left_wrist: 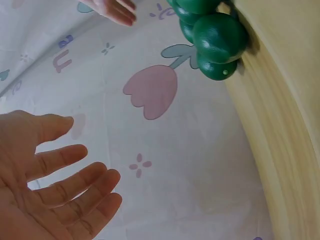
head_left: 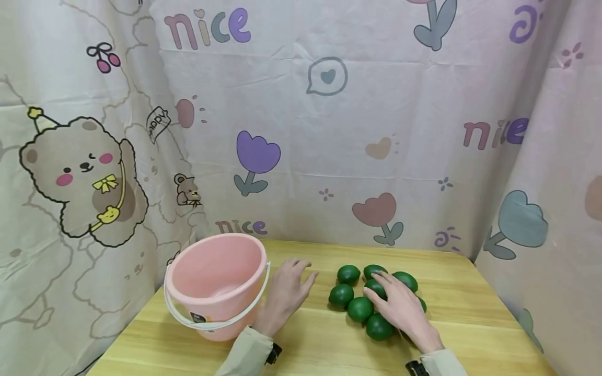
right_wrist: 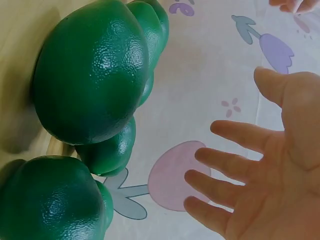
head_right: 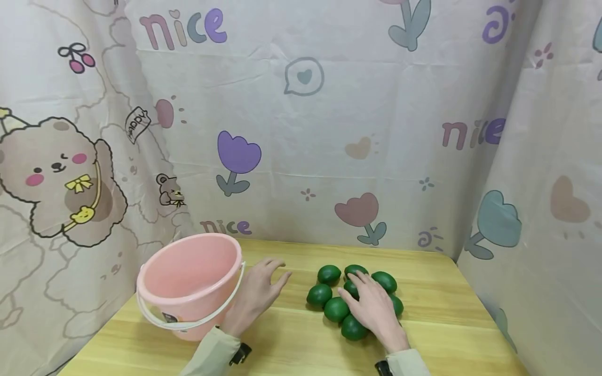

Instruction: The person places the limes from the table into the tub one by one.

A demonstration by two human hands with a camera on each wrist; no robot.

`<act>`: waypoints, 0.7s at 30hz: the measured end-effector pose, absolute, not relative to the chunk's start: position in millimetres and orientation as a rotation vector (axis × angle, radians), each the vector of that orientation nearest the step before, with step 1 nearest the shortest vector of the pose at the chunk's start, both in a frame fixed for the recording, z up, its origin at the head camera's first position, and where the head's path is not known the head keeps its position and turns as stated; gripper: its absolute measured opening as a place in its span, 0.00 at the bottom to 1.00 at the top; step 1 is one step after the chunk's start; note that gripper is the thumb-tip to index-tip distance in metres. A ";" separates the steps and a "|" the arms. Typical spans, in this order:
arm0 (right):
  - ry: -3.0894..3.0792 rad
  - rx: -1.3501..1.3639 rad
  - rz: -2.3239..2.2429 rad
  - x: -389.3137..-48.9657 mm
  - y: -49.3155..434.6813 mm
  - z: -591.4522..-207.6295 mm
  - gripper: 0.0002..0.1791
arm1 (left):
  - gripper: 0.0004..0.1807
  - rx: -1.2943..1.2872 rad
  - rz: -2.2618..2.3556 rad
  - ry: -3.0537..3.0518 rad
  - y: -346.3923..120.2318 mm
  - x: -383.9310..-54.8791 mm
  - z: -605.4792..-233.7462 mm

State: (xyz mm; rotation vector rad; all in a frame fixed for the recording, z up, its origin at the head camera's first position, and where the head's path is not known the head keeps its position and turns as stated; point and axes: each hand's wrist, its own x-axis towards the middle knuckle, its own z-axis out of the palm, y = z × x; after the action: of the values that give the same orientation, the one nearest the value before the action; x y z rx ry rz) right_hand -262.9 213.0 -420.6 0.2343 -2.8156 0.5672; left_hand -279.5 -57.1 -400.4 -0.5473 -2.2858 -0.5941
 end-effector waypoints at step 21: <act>-2.778 0.180 0.709 -261.8 236.4 -427.6 0.35 | 0.13 -0.496 -0.640 -2.058 -88.5 -249.1 -394.4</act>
State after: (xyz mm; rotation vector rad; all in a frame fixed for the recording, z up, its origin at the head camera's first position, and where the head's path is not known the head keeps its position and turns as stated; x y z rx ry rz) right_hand -261.8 236.4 -427.6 0.1798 -2.7777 0.7094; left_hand -249.1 -88.5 -394.4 -0.4960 -2.0576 -0.6400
